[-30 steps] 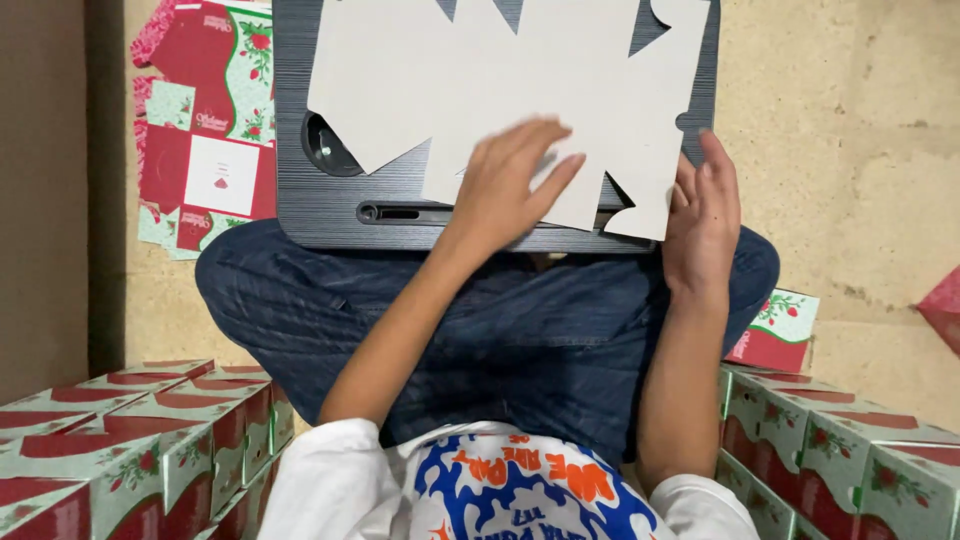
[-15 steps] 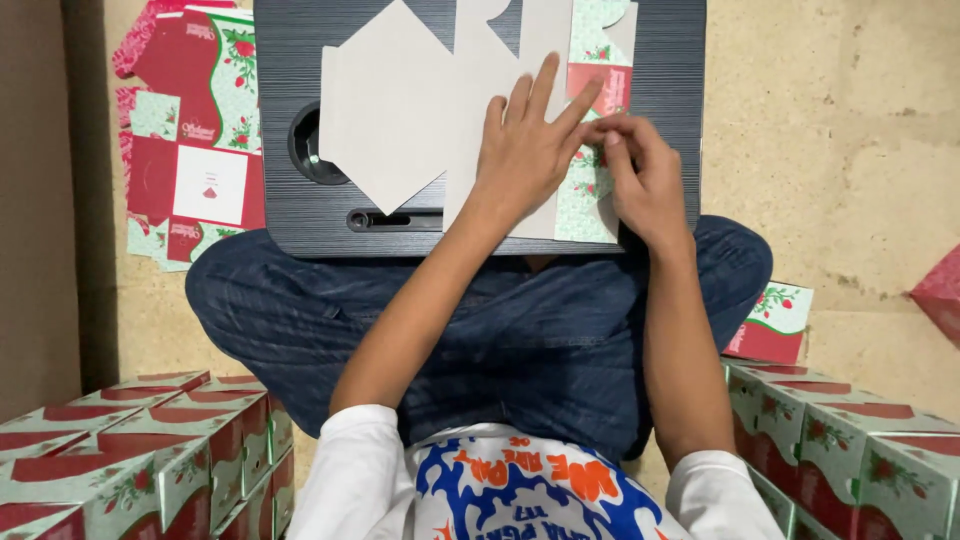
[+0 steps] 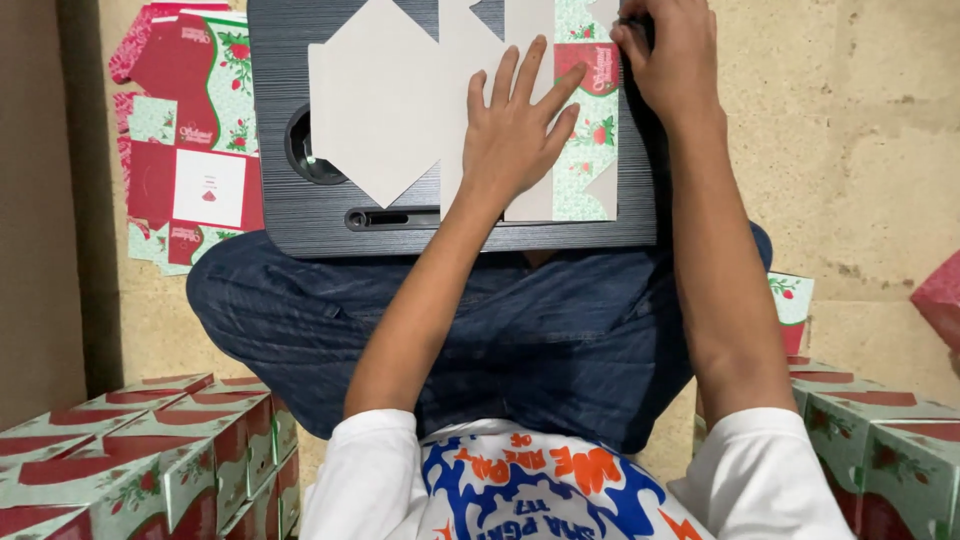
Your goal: The person sits on the floor and folds flat printed cardboard sheets into small decorative boxes. They fold along pre-scored lines, tuck flaps, and close the lids, then place finished boxes aside. The process repeats with multiple identical sheets.
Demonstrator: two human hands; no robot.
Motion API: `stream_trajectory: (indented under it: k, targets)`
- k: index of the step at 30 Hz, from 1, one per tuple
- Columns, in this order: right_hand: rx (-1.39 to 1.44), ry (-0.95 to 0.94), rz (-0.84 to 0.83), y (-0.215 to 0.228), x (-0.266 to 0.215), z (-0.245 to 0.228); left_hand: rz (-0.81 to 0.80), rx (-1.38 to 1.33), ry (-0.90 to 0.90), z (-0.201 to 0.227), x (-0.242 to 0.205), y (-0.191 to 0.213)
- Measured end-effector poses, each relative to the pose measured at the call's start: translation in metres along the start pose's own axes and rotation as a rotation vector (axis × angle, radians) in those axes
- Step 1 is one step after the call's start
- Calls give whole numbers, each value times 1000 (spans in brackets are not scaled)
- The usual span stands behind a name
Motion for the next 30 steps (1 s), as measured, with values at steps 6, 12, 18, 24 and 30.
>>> stream_trajectory:
  k: [6,12,18,24,30]
  targets:
    - [-336,-73,-153,5,-23,-54,-2,-37,27,0,0,-6]
    - [-397,-252,-335,4,-75,-70,-71,-24,14,0,-2,-10]
    - [52,-404,-422,7,-88,-81,-69,7,-22,1,0,-2]
    - [286,-348,-234,-29,-92,-120,-168,-124,45,-5,1,-2]
    - [1210,-348,282,2,-127,-68,-103,-961,26,-51,8,31]
Point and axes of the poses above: each hand's wrist, its own x-axis towards the middle knuckle, its own y-axis out of the back of the hand, z = x × y, the point moved 9 cm from there along x, towards the middle knuckle, and after that the axes turned 12 degrees about x, right-handed, at the moved point
